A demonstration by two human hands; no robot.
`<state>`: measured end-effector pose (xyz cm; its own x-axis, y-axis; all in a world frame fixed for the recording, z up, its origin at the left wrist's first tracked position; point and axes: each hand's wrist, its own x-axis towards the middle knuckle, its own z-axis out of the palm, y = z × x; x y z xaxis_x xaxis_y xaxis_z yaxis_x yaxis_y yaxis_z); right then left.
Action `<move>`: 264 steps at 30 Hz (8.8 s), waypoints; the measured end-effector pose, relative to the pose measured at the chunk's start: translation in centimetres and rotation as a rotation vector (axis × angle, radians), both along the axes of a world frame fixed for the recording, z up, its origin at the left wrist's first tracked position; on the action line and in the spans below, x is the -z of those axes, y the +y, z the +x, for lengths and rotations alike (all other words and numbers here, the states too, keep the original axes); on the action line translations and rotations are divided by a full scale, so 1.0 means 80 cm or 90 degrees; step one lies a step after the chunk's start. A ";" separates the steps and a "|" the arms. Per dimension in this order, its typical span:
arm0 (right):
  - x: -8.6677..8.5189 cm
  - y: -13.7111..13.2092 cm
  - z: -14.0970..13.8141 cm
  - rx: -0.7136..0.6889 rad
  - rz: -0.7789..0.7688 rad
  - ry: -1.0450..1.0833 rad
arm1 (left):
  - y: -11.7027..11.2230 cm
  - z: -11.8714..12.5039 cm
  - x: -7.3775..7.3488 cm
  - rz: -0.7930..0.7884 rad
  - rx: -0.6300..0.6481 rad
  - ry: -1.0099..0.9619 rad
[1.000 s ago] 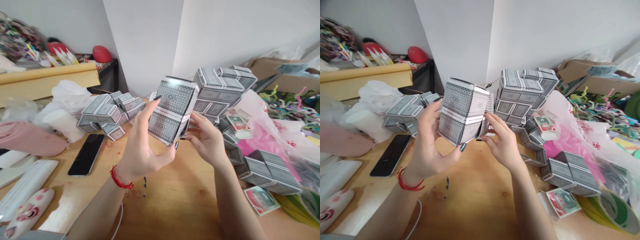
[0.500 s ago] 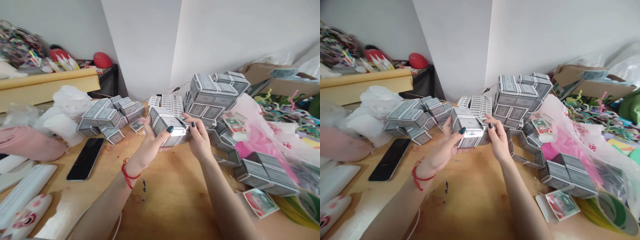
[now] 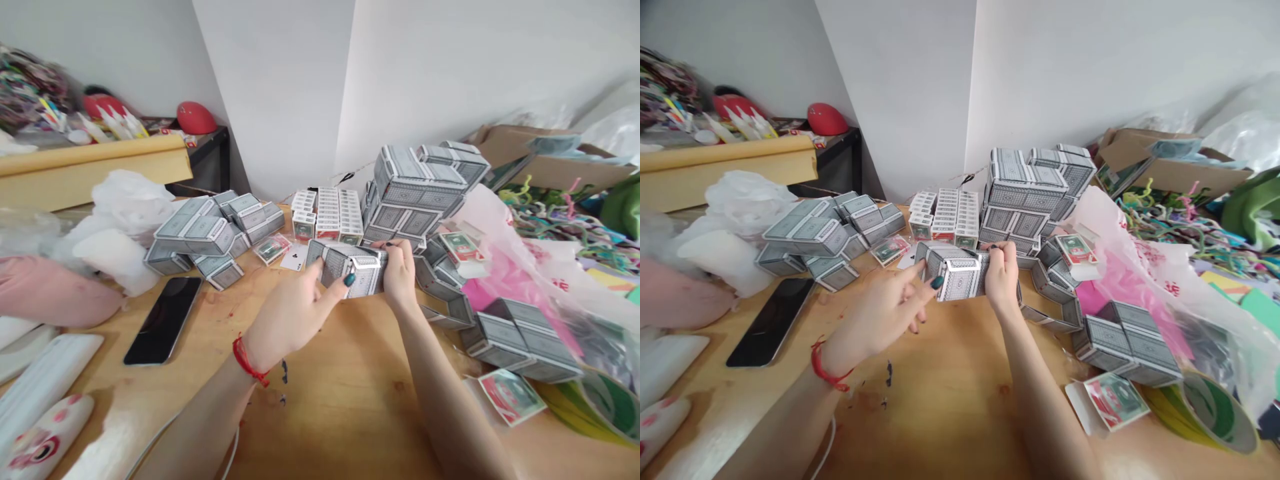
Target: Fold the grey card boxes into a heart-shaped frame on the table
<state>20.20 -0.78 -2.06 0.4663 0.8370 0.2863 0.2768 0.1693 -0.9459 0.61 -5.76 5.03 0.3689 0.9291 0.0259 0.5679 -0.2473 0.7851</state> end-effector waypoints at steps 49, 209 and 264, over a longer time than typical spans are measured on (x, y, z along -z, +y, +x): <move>-0.003 -0.016 -0.035 -0.230 -0.089 -0.159 | 0.037 0.009 0.028 -0.153 0.121 -0.143; 0.027 -0.079 -0.067 -0.305 0.001 0.365 | -0.023 0.004 0.104 0.026 0.032 -0.312; 0.033 -0.085 -0.067 -0.282 -0.043 0.444 | -0.037 0.034 0.107 -0.028 -0.116 -0.428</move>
